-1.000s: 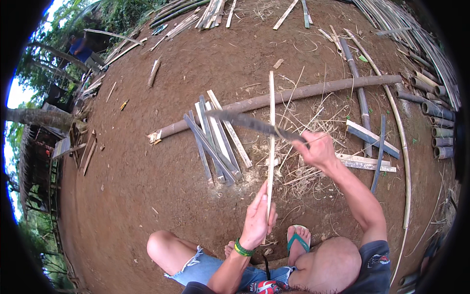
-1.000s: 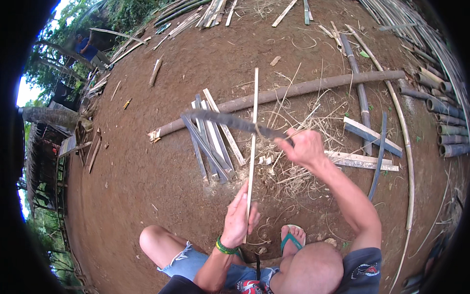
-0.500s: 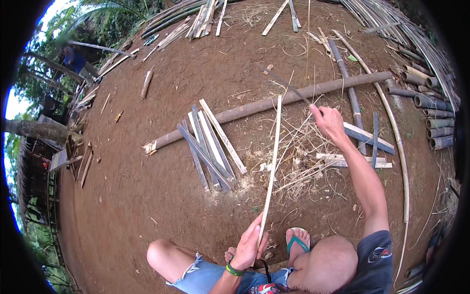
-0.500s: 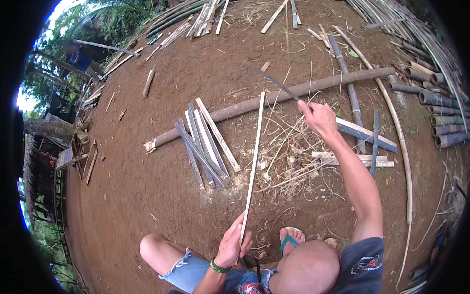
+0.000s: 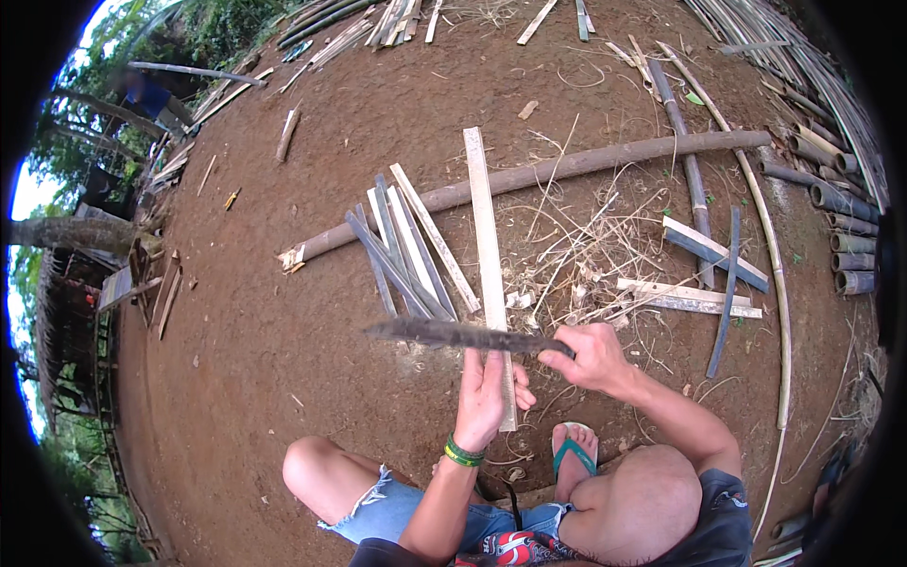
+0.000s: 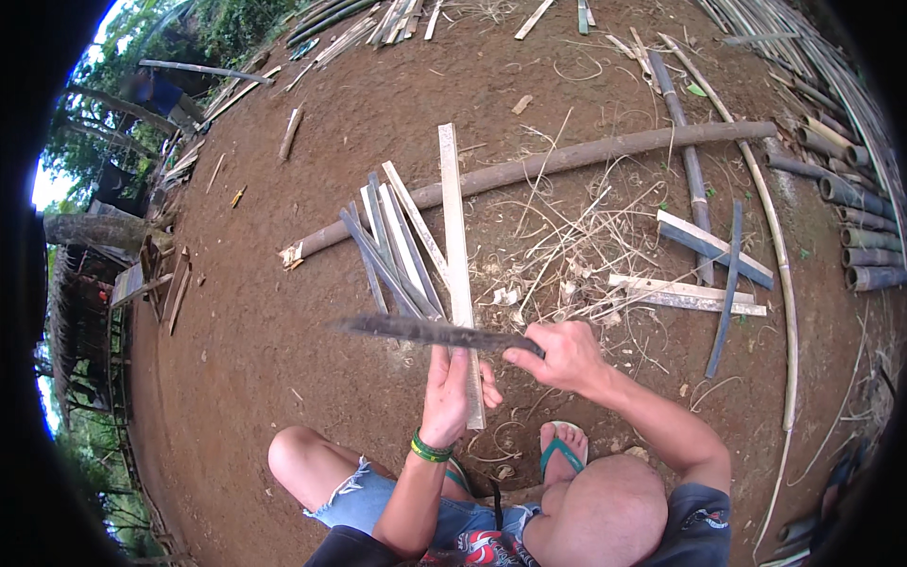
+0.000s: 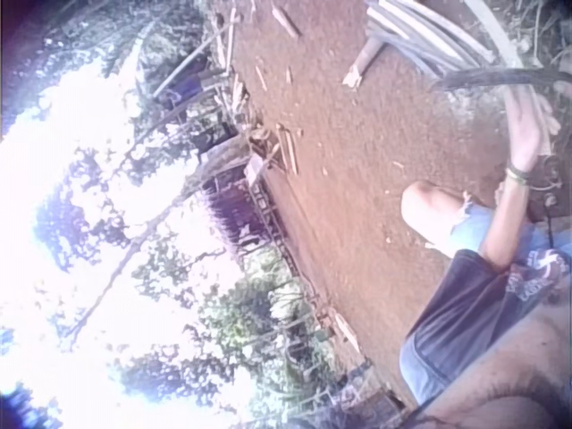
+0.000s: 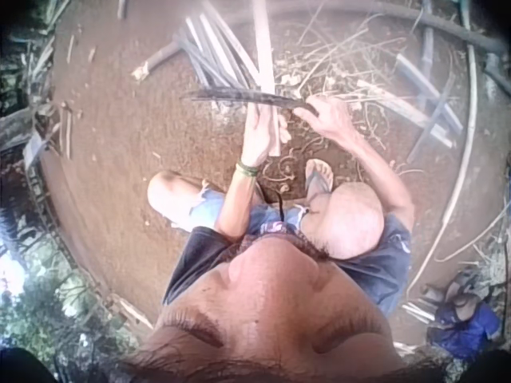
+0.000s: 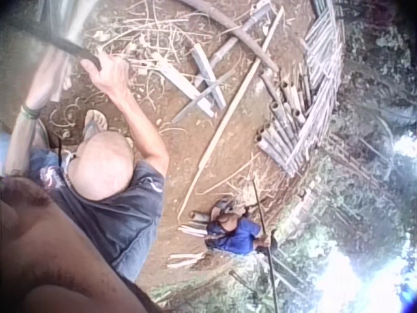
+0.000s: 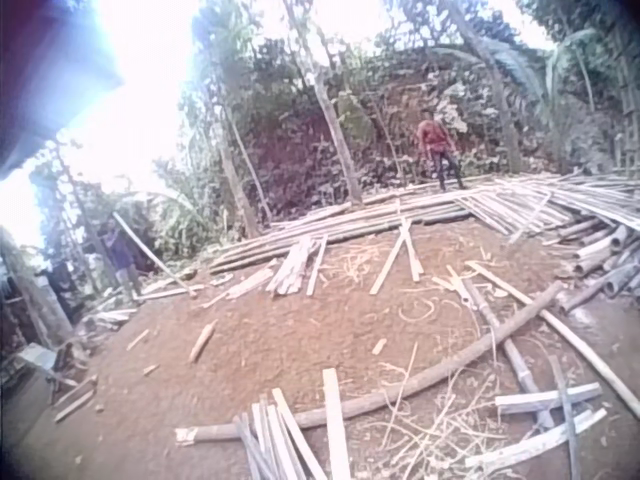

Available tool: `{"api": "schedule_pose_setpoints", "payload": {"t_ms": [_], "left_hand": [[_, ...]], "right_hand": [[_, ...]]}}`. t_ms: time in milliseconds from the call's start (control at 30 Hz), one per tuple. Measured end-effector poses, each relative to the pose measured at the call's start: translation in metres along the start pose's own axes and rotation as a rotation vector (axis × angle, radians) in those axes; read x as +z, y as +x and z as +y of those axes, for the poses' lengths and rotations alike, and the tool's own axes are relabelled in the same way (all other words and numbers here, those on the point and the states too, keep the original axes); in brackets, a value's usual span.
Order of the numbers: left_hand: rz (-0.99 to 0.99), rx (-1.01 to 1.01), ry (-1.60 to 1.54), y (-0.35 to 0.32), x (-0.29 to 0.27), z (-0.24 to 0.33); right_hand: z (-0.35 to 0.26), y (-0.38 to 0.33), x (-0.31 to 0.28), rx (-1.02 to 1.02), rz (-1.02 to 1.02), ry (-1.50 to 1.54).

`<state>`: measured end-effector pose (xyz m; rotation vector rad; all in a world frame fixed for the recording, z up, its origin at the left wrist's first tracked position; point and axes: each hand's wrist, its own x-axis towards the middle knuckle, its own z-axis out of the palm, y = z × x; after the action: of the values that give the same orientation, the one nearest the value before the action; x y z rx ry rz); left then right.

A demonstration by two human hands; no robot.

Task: The person sits on the ground and uses a large knife to shave thin strips of bamboo. They hold the bamboo piece in one hand and repeatedly scrape the blade along its length to remove the outer layer, creating a pile of shavings.

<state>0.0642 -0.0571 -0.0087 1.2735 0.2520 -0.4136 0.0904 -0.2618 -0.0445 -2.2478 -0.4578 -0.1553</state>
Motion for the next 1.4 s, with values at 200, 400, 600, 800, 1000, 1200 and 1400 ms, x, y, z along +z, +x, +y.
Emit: {"api": "schedule_pose_setpoints", "payload": {"t_ms": [200, 400, 600, 800, 1000, 1200, 1400], "left_hand": [[-0.061, 0.039, -0.121, -0.002, -0.006, -0.002], [-0.118, -0.028, -0.215, -0.017, -0.006, 0.002], [-0.136, -0.088, -0.245, -0.049, -0.004, 0.012], [-0.111, -0.179, -0.232, -0.084, -0.024, 0.01], [-0.091, -0.307, -0.236, -0.124, -0.045, 0.005], [-0.078, -0.294, -0.284, -0.147, -0.055, 0.001], [-0.034, -0.282, -0.593, -0.069, -0.052, -0.024]], "right_hand": [[-0.014, -0.012, 0.009, -0.027, -0.064, 0.019], [-0.001, -0.001, 0.01, -0.247, 0.08, -0.054], [0.035, 0.031, -0.012, -0.241, 0.117, -0.204], [0.091, 0.054, -0.026, 0.013, 0.033, -0.363], [0.141, 0.073, -0.056, 0.081, 0.093, -0.6], [0.183, 0.056, -0.105, 0.552, 0.38, -0.338], [0.095, 0.021, -0.033, 0.395, 0.117, 0.034]]}}
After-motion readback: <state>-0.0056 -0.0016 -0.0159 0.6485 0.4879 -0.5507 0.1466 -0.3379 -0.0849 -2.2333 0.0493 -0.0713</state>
